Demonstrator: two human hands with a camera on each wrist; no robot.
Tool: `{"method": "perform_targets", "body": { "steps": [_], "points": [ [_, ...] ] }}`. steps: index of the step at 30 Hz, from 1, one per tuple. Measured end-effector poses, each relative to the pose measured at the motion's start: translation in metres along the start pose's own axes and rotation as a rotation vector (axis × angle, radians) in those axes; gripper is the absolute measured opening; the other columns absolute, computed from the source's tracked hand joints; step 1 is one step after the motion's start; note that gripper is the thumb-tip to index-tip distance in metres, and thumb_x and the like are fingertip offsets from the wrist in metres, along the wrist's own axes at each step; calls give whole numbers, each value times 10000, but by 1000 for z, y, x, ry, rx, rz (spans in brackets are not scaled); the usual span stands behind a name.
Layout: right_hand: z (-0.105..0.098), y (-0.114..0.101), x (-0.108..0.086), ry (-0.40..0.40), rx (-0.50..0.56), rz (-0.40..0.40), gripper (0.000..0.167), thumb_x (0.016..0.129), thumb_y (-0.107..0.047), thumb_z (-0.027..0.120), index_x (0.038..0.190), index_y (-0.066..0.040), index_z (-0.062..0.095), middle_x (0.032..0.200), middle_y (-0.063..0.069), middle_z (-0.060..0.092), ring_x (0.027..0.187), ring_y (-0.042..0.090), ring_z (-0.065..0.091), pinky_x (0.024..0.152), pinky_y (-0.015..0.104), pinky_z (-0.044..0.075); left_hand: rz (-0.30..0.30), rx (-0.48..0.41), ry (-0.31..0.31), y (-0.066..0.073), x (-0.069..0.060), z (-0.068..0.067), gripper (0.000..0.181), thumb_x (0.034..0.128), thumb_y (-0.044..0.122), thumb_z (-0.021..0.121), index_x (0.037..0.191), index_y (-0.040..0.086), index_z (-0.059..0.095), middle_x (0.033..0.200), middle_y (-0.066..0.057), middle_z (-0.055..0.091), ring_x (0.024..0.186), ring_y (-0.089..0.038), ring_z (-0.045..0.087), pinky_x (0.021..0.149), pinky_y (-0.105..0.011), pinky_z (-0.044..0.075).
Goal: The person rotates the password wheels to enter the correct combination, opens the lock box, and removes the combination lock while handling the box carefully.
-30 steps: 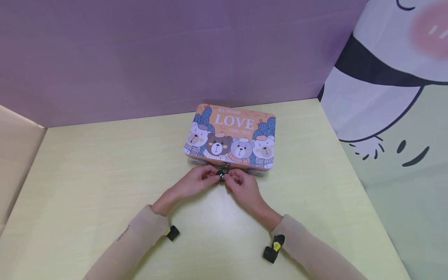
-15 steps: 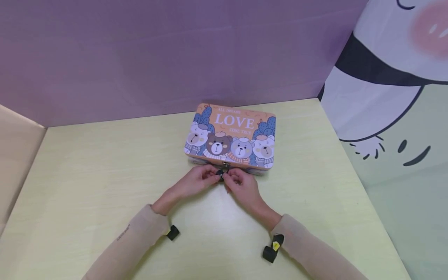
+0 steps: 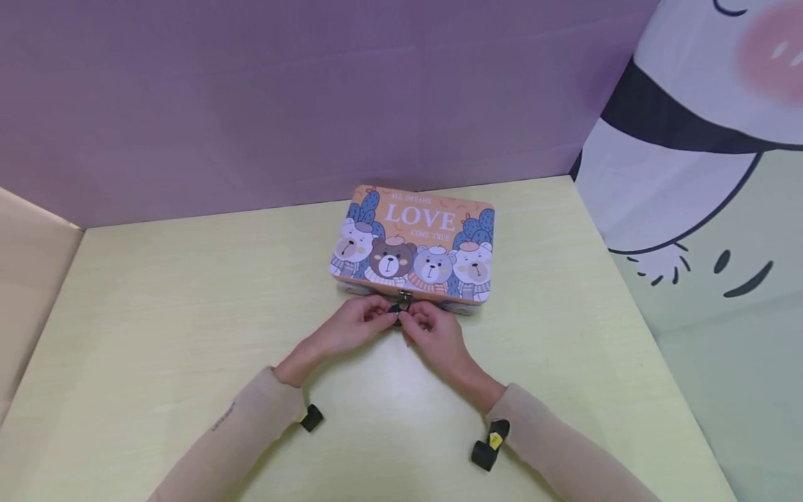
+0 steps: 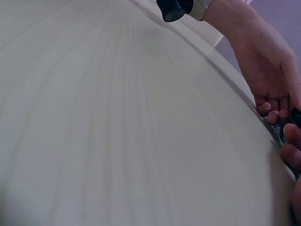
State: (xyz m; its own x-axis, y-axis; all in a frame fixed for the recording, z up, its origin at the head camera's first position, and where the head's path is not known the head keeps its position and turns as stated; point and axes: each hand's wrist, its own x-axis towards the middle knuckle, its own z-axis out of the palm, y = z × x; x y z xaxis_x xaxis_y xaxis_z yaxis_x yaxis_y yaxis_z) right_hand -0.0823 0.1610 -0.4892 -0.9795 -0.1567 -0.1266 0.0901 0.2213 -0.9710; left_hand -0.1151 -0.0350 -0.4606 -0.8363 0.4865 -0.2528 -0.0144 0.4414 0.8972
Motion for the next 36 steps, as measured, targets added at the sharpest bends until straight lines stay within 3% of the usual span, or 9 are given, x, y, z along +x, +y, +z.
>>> {"method": "perform_targets", "body": {
  "steps": [22,28,36],
  "points": [
    [-2,2,0,6,27,-17,200,1044,-138,592,1012,48,657,759,141,664,667,146,605,638,225,517,-28,3,42,1,0,3,227,1028,230,635,1133,38,692,1010,-49,694,905,-152,632,848,-302,551],
    [-2,3,-1,44,43,-25,211,1051,-133,581,1056,48,688,749,130,688,661,148,631,625,235,544,-20,-23,22,-1,0,1,238,1011,192,657,1164,12,685,1007,-62,696,899,-152,639,843,-293,558],
    [-3,4,-1,37,68,-45,213,1040,-139,613,1075,48,710,766,162,710,664,149,651,634,243,566,-21,-57,-4,-2,1,-1,253,970,233,722,1114,27,690,946,-47,668,847,-148,602,782,-276,540]
  ]
}}
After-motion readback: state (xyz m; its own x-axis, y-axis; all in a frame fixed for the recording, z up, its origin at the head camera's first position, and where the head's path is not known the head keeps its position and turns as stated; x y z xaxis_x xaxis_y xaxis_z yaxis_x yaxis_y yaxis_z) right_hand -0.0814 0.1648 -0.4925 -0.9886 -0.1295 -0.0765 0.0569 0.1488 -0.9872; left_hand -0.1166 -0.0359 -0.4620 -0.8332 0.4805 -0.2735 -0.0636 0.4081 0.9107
